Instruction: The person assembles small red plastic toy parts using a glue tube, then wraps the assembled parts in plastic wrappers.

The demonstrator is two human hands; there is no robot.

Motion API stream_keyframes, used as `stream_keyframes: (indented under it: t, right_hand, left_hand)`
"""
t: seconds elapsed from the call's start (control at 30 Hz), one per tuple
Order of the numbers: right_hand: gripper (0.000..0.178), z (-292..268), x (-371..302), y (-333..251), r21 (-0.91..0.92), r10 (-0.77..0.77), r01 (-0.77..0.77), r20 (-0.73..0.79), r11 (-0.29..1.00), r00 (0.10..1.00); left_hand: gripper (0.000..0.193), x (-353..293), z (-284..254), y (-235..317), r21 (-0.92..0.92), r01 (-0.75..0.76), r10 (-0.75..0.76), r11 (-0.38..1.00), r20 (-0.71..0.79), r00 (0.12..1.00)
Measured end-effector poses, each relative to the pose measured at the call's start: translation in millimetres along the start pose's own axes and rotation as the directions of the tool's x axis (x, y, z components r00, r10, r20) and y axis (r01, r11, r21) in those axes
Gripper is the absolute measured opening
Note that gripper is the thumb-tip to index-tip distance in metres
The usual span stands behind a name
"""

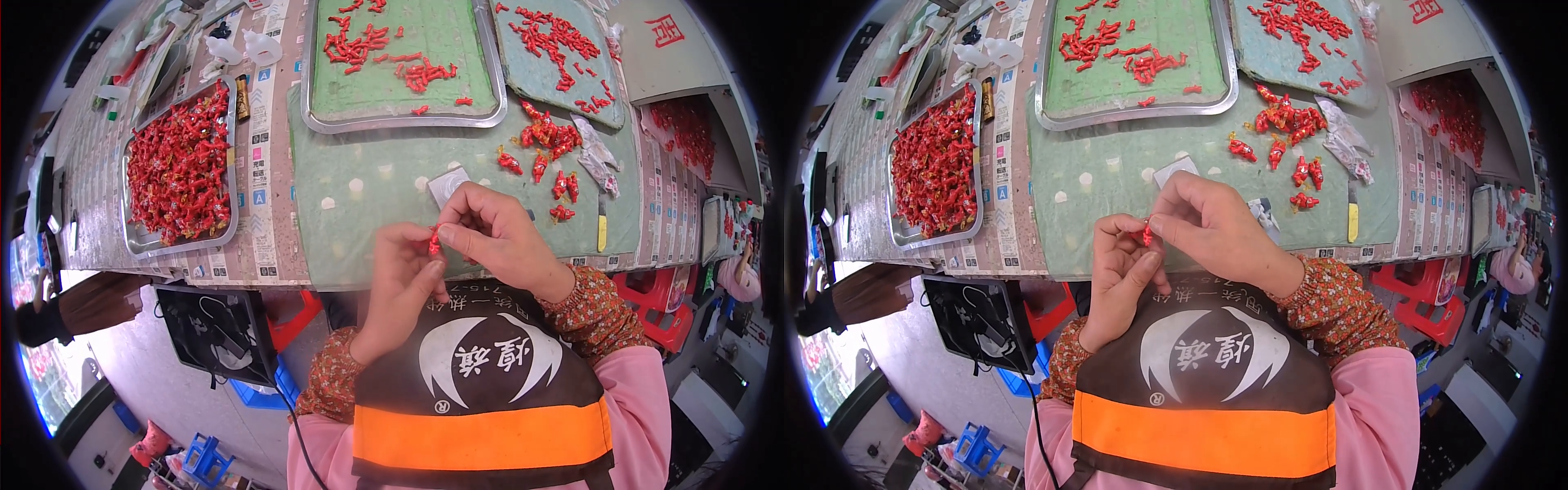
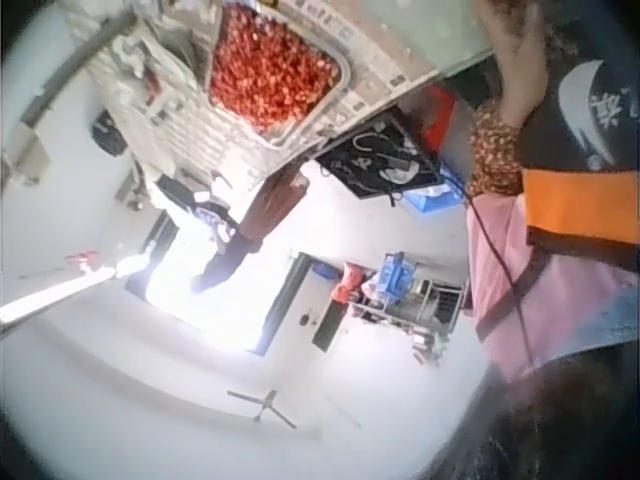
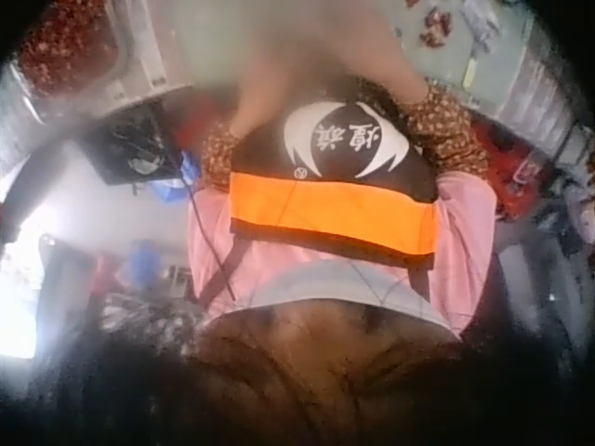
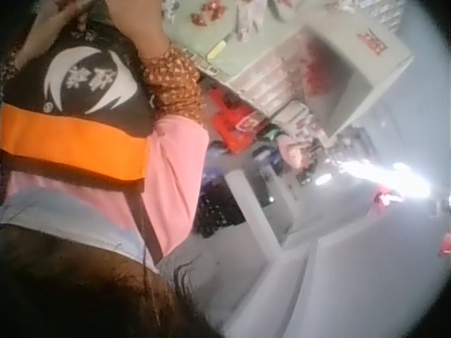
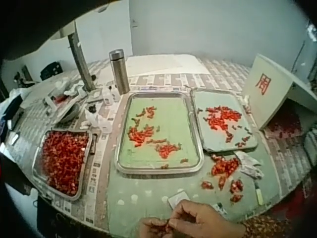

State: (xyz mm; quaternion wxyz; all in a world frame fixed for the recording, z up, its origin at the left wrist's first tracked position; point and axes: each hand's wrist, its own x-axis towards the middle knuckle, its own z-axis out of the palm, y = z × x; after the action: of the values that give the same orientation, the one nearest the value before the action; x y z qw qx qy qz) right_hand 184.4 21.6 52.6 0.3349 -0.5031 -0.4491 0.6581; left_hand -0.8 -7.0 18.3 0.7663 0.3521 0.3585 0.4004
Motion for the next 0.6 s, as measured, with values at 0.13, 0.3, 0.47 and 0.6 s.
stream_keyframes:
  t: [0.13,0.3,0.47,0.6]
  right_hand:
    - [0.012,-3.4,-3.2,-5.3,0.077,-0.01,0.013,-0.029,0.997,1.0]
    - [0.012,-15.5,-11.7,-9.5,0.115,-0.036,0.045,-0.081,0.992,0.996]
    - [0.009,-16.3,-20.1,8.9,-0.058,-0.119,0.112,-0.134,0.992,0.984]
    - [0.006,-17.8,-24.9,14.7,-0.229,-0.206,0.162,-0.183,0.96,0.961]
  left_hand:
    - [0.032,2.1,-1.0,-0.5,-0.096,0.022,-0.029,0.995,-0.072,0.997]
    - [0.023,-2.4,-13.2,12.1,0.077,0.171,-0.164,0.982,-0.084,0.983]
    - [0.02,-1.9,-14.8,0.6,0.485,-0.012,0.049,0.875,-0.064,0.997]
    - [0.025,-2.6,-5.8,23.8,0.876,0.118,0.026,0.468,-0.147,0.989]
